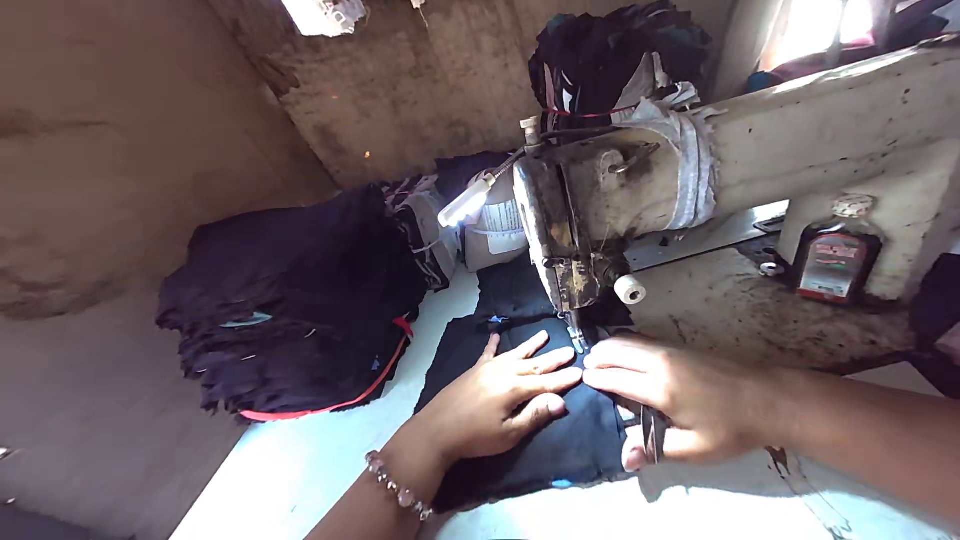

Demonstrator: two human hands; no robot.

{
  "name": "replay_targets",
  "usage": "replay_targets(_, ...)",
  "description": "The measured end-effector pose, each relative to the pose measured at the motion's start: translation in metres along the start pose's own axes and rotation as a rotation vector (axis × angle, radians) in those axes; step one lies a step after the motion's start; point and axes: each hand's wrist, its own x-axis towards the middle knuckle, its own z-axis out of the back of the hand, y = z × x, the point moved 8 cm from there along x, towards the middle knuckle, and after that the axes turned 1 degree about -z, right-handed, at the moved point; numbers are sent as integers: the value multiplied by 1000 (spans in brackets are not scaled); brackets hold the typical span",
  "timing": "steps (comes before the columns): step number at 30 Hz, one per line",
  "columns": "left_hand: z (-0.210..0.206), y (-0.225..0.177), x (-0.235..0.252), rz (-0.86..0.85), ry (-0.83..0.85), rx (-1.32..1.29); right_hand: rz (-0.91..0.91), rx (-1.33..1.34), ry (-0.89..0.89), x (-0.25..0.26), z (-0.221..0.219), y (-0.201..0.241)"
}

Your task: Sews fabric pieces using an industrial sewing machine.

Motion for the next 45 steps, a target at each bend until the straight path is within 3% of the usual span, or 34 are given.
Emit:
replay_targets(6,0,9,4,131,20,-2,57,-38,-3,1,3,15)
replay_targets(12,-8,9,9,524,168,41,-64,-34,53,-1,3,0)
replay_targets(18,-14,-17,9,781,244,5,46,-5,43,3,5,20)
replay_targets(24,-20,-39,17,910,294,11,62,20,30,-1,6,15)
replay_targets(34,-20,-11,32,969,264,91,-97,30,150,3,3,-14)
replay_targets(40,-8,-13,33,834,74,178,-196,108,169,7,1,-22)
replay_targets(43,46,-9,30,750,-196,322,-249,91,186,7,1,-30)
replay_targets(45,85,18,23,779,-330,374,-259,95,159,7,-2,-36)
